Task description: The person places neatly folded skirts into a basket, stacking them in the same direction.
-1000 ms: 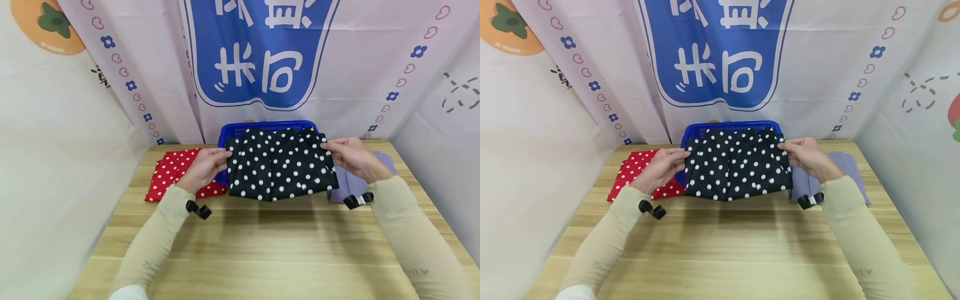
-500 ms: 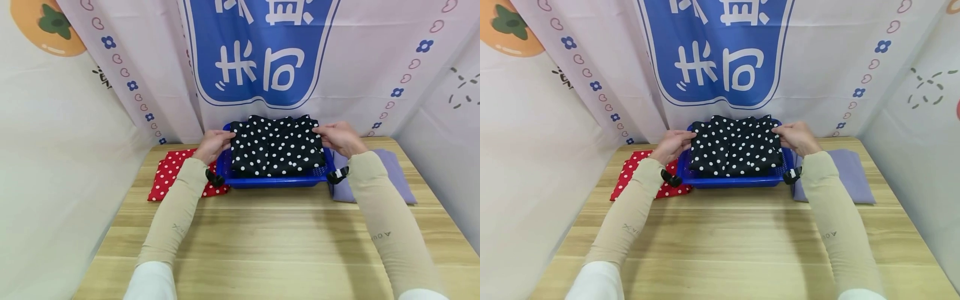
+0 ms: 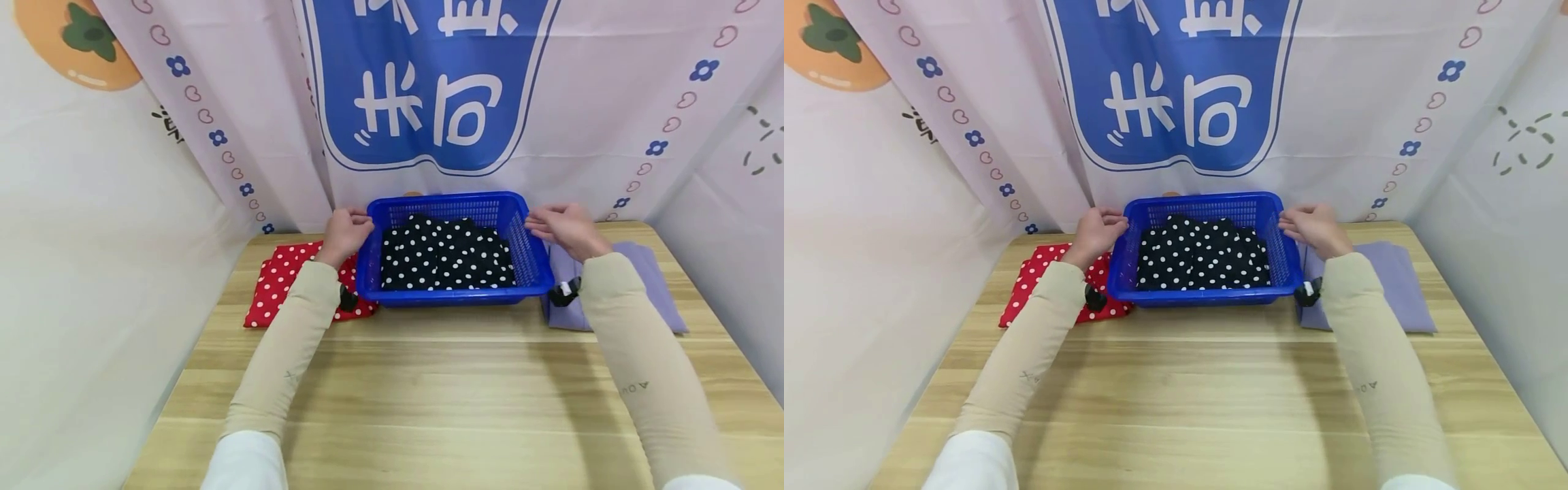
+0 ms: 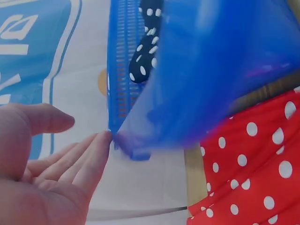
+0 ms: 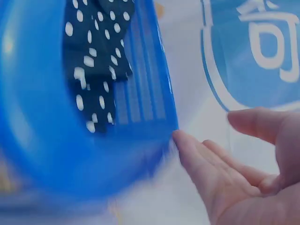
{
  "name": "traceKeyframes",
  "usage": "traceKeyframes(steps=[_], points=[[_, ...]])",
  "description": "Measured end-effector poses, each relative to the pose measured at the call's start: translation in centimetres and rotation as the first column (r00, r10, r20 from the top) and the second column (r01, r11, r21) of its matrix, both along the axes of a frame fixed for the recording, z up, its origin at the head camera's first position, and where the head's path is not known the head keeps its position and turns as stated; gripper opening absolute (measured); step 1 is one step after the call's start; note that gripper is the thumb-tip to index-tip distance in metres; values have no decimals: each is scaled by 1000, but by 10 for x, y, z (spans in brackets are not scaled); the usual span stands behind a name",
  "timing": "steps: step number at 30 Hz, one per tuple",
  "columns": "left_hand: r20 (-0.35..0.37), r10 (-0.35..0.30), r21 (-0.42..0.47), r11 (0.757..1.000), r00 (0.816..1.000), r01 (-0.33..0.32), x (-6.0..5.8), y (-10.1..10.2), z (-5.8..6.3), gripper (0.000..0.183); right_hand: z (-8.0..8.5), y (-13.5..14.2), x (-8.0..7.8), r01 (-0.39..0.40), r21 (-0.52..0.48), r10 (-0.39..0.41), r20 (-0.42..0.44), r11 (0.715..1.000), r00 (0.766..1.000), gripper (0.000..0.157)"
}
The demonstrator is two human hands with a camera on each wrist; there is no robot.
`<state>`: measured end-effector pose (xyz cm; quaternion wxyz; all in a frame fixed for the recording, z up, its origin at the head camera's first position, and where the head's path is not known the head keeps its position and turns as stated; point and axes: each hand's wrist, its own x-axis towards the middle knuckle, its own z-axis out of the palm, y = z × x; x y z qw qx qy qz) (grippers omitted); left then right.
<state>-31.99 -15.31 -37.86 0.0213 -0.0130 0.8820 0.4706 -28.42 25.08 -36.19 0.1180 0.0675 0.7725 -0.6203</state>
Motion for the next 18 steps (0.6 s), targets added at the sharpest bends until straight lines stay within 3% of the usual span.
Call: traceKeyframes(steps=[3,6,8,10,13,16,18], points=[[-76,-86,-158,985,993,73,8,-4,4,51,2,17,5,22,51,-20,-36,998,999,65],[-119,-195,-341,929,974,144,21,-3,10,59,7,36,14,12,254,5,-65,967,998,81],[-138,-261,-476,863,956,167,31,-1,13,66,8,48,20,-26,415,61,-72,910,996,95],[-126,-305,-586,791,944,177,40,3,13,77,8,59,26,-74,548,123,-54,833,991,105],[-75,-336,-701,688,939,190,50,10,8,98,-2,71,33,-141,665,207,-21,733,978,110],[-18,-338,-748,629,941,212,58,16,-3,109,-21,78,37,-175,729,258,-2,661,966,110],[7,-332,-756,616,943,222,63,20,-12,112,-36,80,42,-191,750,295,-5,633,956,109]])
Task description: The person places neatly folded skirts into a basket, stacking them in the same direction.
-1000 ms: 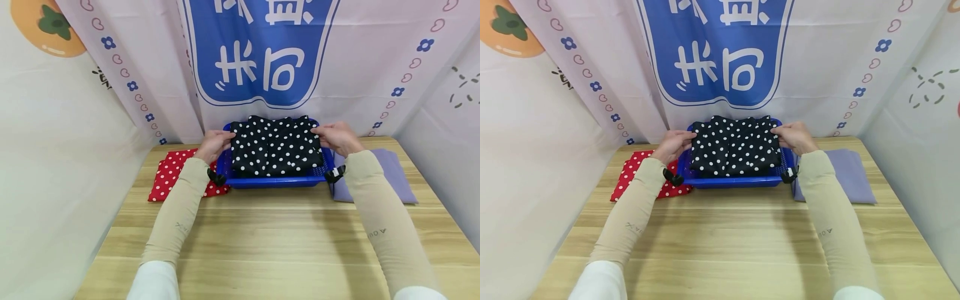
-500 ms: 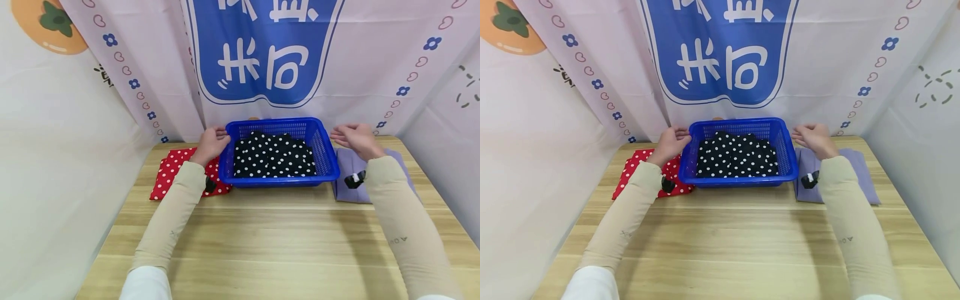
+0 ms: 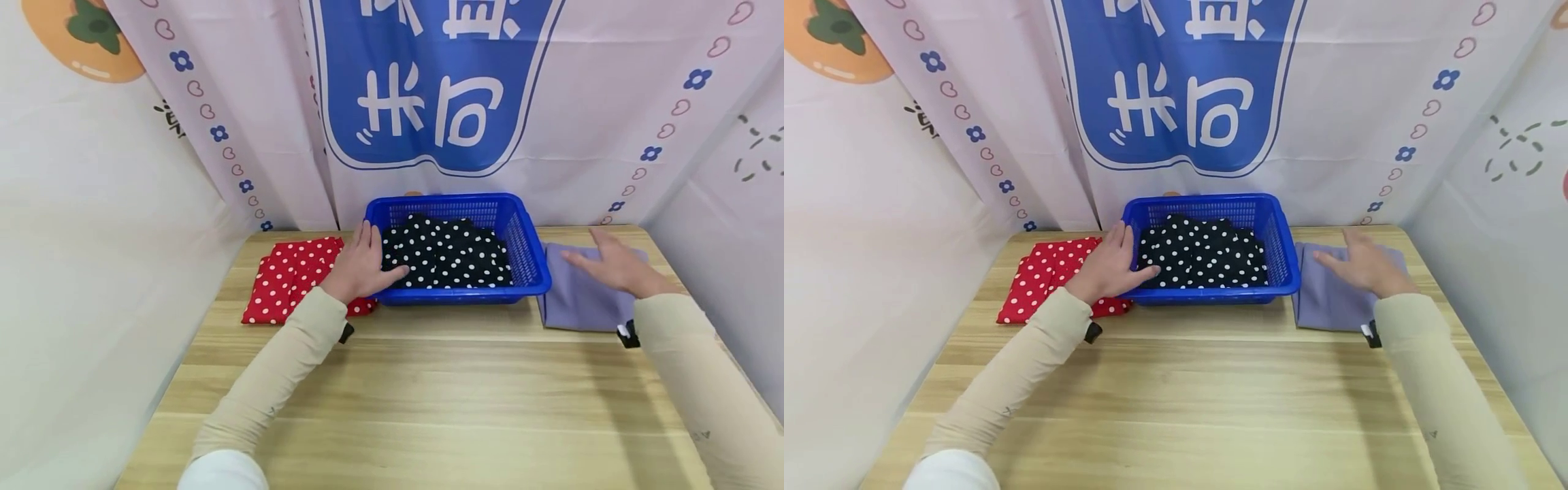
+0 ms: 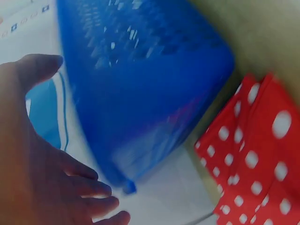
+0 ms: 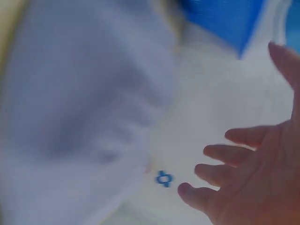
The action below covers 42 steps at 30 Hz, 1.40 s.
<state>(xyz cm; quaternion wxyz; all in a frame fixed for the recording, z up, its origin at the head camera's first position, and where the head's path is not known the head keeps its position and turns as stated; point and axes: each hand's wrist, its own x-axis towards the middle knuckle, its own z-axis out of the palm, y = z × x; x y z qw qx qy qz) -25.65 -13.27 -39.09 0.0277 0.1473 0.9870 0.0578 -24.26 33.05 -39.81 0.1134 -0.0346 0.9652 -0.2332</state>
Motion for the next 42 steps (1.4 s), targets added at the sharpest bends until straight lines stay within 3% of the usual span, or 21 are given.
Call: traceKeyframes(steps=[6,13,19,32,42], points=[[40,26,1,1000,999,-27,8,8,-24,121,-44,1,15,-70,153,66,31,986,997,112],[4,27,-6,1000,1000,-27,13,12,-31,123,-69,0,27,-65,246,32,136,967,990,121],[-15,28,16,999,999,-28,14,11,-32,123,-74,-4,30,-60,291,26,118,955,993,124],[-51,35,55,998,998,-32,13,11,-32,121,-79,-5,33,-65,280,21,156,958,987,123],[-45,43,33,999,998,-41,14,9,-32,122,-79,-11,54,-69,276,42,103,959,994,122]])
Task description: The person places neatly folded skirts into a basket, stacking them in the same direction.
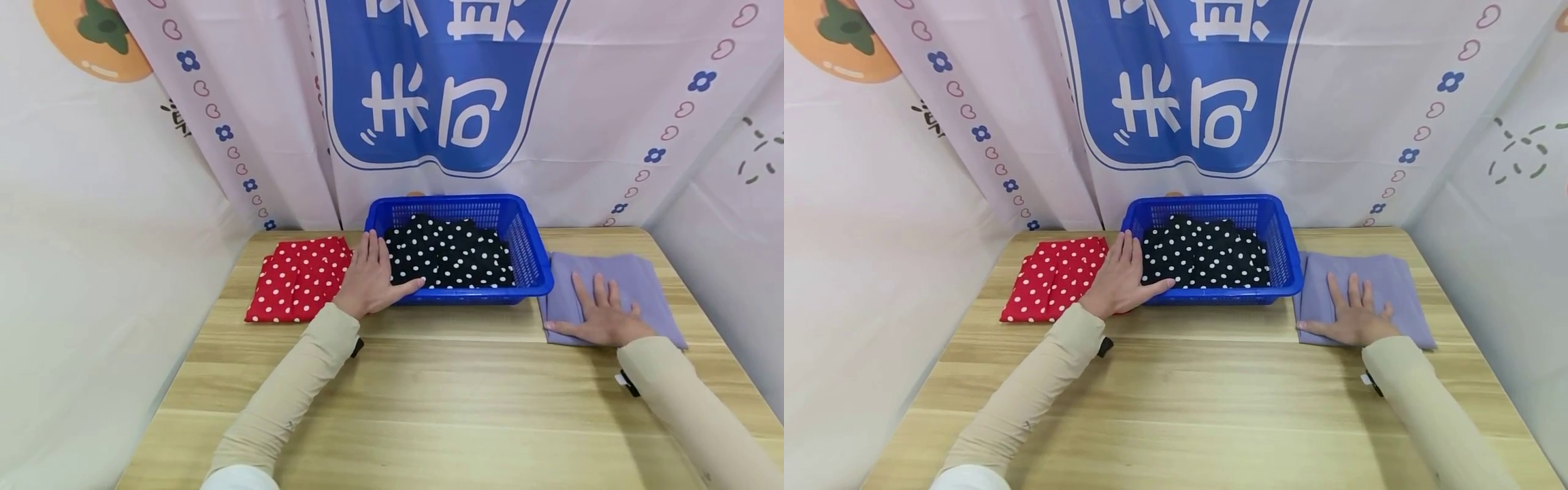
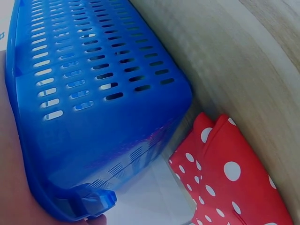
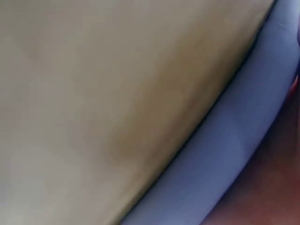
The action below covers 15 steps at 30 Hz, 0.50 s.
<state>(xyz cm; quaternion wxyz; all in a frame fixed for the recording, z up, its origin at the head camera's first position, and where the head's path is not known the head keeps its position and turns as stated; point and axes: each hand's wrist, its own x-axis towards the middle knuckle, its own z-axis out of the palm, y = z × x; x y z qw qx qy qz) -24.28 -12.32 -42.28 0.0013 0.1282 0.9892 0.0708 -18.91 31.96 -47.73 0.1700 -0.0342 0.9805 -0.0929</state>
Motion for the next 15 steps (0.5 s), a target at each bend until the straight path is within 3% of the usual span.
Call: traceKeyframes(steps=[8,15], points=[[7,-5,-12,1000,1000,6,-2,1,-1,123,-7,-6,32,19,10,-18,-40,1000,999,121],[13,-10,-19,1000,1000,11,-3,0,-2,123,-9,-19,73,19,-11,-20,-77,1000,997,120]])
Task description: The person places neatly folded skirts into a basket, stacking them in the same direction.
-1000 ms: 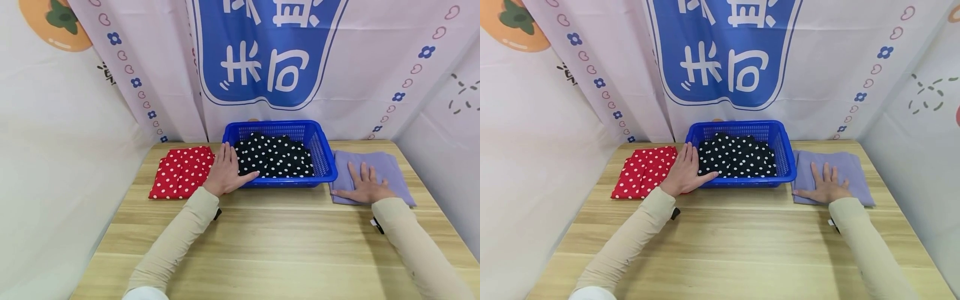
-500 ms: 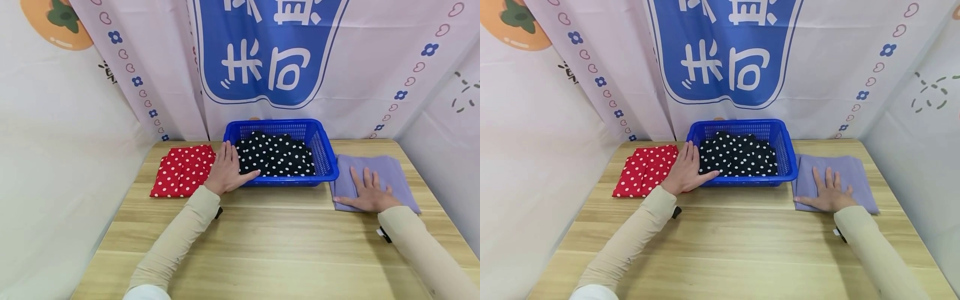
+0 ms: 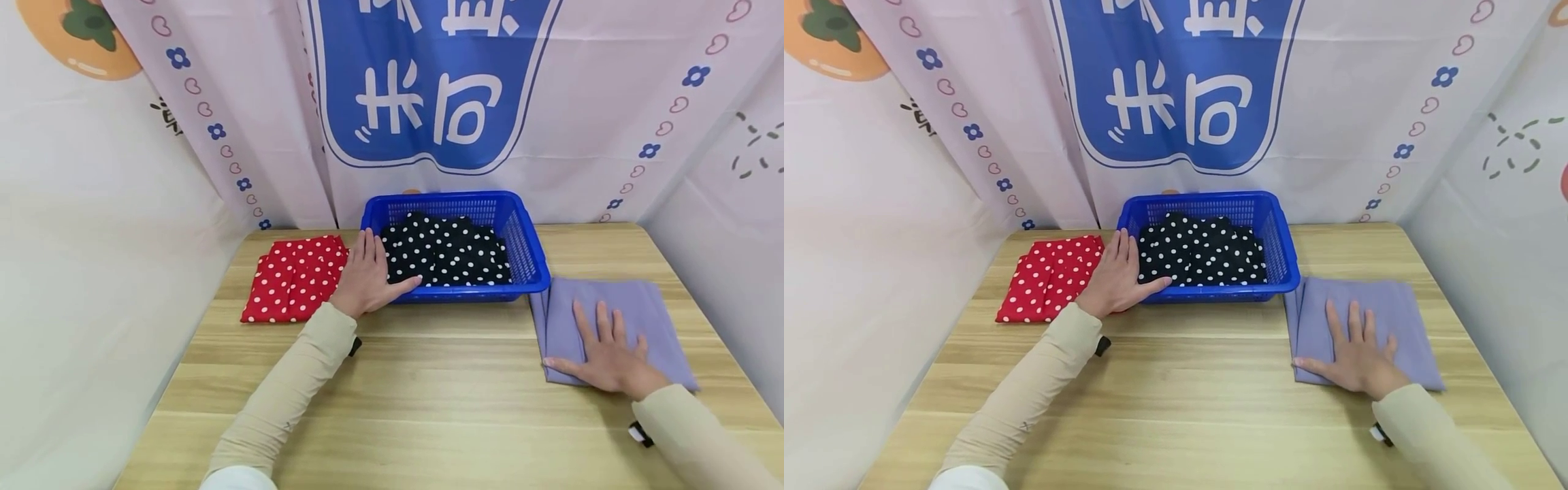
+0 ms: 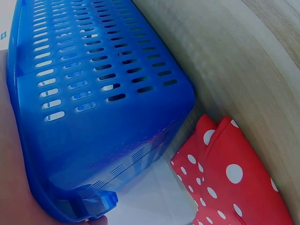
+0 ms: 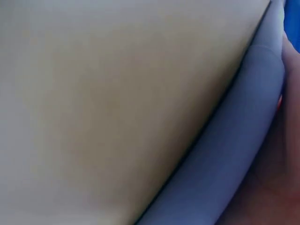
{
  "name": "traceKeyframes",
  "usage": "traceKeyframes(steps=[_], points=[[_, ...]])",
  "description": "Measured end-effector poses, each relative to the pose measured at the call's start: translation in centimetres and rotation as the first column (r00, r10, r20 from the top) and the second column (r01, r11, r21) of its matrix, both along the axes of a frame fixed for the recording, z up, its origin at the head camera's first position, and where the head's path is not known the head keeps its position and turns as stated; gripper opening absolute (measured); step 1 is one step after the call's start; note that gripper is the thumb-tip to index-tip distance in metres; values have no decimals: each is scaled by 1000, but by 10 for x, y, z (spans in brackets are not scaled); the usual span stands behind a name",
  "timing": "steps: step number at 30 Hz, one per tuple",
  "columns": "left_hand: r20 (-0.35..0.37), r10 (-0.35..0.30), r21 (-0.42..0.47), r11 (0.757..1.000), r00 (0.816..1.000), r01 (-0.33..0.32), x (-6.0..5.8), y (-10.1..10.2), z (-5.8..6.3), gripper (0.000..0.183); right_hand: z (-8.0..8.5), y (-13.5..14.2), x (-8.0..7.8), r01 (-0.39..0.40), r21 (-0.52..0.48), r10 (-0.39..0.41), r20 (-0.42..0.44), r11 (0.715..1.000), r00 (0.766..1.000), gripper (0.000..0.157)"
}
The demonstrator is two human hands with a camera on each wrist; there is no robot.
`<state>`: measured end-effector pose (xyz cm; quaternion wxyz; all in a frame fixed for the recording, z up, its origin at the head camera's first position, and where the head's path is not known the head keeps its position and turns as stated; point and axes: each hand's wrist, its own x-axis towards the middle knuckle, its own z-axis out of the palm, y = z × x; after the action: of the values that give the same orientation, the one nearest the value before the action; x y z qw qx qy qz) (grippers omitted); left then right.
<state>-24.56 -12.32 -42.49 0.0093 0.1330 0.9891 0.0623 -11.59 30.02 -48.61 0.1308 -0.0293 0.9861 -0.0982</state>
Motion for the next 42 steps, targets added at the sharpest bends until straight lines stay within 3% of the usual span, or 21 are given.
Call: traceKeyframes(steps=[7,11,25,42], points=[[10,2,17,1000,1000,-2,0,1,0,124,-1,-12,40,-4,0,4,-33,1000,999,121],[5,0,17,1000,1000,0,0,0,0,124,-2,-20,52,11,3,-11,-29,1000,1000,121],[-5,-5,20,1000,1000,5,2,-1,1,125,5,-69,59,9,31,-9,10,999,1000,124],[-6,-9,26,1000,1000,9,0,-1,0,126,13,-180,57,-92,129,89,22,987,996,126]])
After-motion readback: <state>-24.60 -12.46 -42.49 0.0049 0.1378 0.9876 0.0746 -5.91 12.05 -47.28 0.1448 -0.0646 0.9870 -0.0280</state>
